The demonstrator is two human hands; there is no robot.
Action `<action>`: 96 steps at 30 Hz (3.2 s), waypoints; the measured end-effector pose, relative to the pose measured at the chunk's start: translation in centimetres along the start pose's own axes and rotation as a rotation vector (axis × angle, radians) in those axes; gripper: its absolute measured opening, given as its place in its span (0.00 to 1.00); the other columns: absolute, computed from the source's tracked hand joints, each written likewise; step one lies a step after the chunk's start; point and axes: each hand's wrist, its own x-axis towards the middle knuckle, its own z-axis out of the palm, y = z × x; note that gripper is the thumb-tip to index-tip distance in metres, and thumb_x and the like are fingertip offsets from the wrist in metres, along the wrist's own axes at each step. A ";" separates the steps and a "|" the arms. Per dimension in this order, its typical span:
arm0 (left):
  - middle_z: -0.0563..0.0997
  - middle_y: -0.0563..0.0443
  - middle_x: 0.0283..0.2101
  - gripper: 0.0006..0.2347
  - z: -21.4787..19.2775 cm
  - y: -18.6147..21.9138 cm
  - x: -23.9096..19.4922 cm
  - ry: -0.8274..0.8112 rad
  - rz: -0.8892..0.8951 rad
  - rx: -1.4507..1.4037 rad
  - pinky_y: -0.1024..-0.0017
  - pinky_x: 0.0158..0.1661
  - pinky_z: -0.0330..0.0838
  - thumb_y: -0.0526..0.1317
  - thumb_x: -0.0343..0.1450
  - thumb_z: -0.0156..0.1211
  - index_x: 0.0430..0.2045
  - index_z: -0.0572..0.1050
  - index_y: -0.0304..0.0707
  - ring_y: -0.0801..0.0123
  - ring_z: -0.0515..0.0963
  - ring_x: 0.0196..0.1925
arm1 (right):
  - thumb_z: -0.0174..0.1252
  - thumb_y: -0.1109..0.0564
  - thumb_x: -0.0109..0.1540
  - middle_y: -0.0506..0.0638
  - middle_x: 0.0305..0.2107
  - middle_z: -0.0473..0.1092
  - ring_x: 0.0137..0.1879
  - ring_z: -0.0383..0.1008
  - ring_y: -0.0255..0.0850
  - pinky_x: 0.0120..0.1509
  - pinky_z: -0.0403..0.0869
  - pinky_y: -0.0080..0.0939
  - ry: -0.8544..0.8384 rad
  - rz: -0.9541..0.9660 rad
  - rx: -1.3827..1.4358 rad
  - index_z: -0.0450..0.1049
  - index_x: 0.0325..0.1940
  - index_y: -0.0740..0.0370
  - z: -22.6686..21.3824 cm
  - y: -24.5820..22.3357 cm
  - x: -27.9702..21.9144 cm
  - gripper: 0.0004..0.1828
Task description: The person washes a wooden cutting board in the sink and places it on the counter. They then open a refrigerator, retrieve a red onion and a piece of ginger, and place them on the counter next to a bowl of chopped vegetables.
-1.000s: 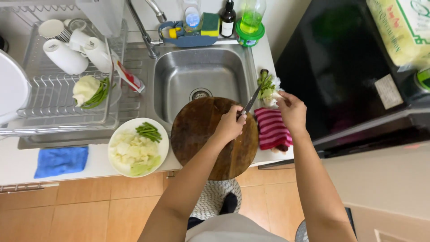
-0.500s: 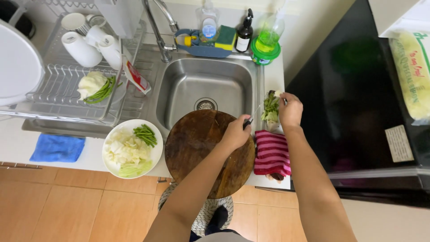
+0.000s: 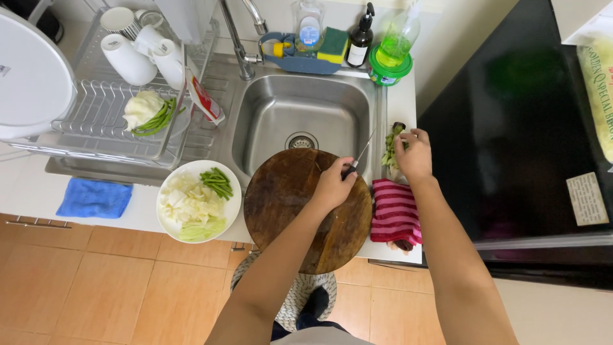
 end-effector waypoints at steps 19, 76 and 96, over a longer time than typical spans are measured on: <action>0.81 0.38 0.49 0.14 -9.2 -0.4 -8.4 0.160 0.386 0.238 0.56 0.45 0.75 0.34 0.71 0.63 0.51 0.73 0.37 0.44 0.80 0.48 | 0.66 0.52 0.64 0.48 0.32 0.75 0.33 0.75 0.35 0.36 0.74 0.33 -0.218 0.827 1.050 0.76 0.46 0.68 2.6 -16.3 -8.5 0.16; 0.84 0.47 0.44 0.13 -39.4 -12.8 -12.1 0.239 0.319 0.656 0.49 0.50 0.69 0.34 0.70 0.58 0.47 0.80 0.42 0.49 0.78 0.49 | 0.64 0.58 0.62 0.58 0.46 0.73 0.48 0.75 0.51 0.50 0.74 0.47 -0.297 0.050 0.400 0.77 0.52 0.62 8.7 -47.0 -16.4 0.15; 0.84 0.42 0.45 0.10 -37.3 -10.9 -9.8 0.207 0.260 0.674 0.48 0.50 0.71 0.37 0.71 0.56 0.42 0.82 0.39 0.50 0.80 0.49 | 0.63 0.58 0.64 0.60 0.41 0.75 0.44 0.76 0.46 0.50 0.74 0.44 0.040 0.474 0.115 0.82 0.48 0.62 1.8 -34.4 -22.0 0.10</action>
